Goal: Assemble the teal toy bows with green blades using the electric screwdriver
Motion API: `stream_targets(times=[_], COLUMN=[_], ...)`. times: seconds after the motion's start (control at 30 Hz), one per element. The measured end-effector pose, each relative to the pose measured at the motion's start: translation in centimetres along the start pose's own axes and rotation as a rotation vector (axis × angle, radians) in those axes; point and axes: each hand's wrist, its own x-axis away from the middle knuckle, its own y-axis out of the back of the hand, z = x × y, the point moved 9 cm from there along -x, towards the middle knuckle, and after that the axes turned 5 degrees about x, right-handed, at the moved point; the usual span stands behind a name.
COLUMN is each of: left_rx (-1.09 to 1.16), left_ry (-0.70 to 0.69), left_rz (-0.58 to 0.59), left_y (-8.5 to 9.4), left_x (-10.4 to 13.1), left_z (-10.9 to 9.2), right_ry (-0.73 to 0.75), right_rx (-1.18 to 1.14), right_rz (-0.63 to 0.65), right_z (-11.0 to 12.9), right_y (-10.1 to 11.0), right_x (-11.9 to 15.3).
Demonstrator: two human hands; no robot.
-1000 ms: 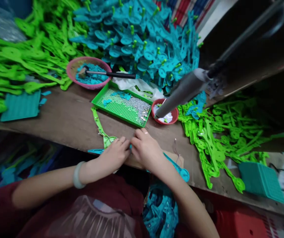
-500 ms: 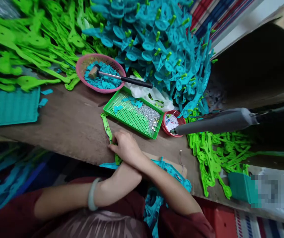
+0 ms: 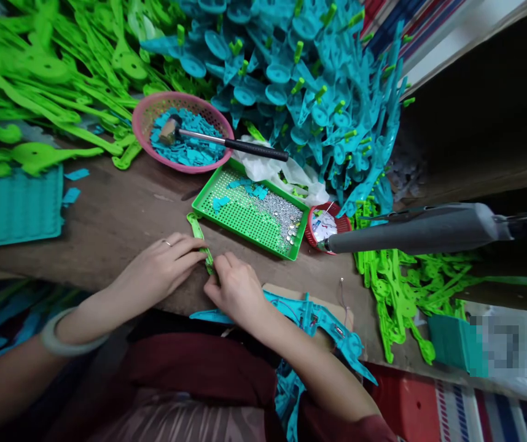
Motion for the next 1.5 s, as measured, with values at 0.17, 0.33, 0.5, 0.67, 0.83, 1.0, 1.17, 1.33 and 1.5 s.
stream_targets(times=[0.17,0.33,0.5,0.67,0.83,1.0,1.17,1.33,1.5], left_rx=[-0.066,-0.009,-0.079,-0.034,0.077,0.087,0.115,0.165,0.16], left_ry=[-0.053,-0.04,-0.075,-0.049,0.012,0.02,0.03,0.059,0.089], left_rz=[-0.014,-0.035,-0.101,-0.077,-0.015,0.027,0.035,0.068,0.09], left_y=[-0.5,-0.8,-0.8,-1.2,-1.6,-1.7,-1.6,-1.8,-2.0], left_x=[-0.1,0.2,0.5,0.9,0.9,0.4,0.2,0.2,0.2], left_z=[-0.4,-0.2,-1.2,-1.5,-0.6,-0.3,-0.2,-0.1,-0.1], right_ry=[0.03,0.067,0.054,0.07,0.056,0.076,0.131,0.176,0.152], right_rx=[0.003,0.021,-0.07,-0.23,-0.288,-0.176,0.145,0.365,0.342], right_rz=[-0.086,-0.177,-0.189,-0.145,-0.128,-0.154,-0.159,-0.214,-0.23], right_z=[-0.1,0.1,-0.1,-0.1,-0.3,-0.1,1.4,2.8,2.5], right_y=[0.1,0.3,0.3,0.7,1.3,0.7,-0.2,-0.1,0.1], right_x=[0.6,1.3,1.3,1.4,1.5,1.8,2.6,2.8,2.7])
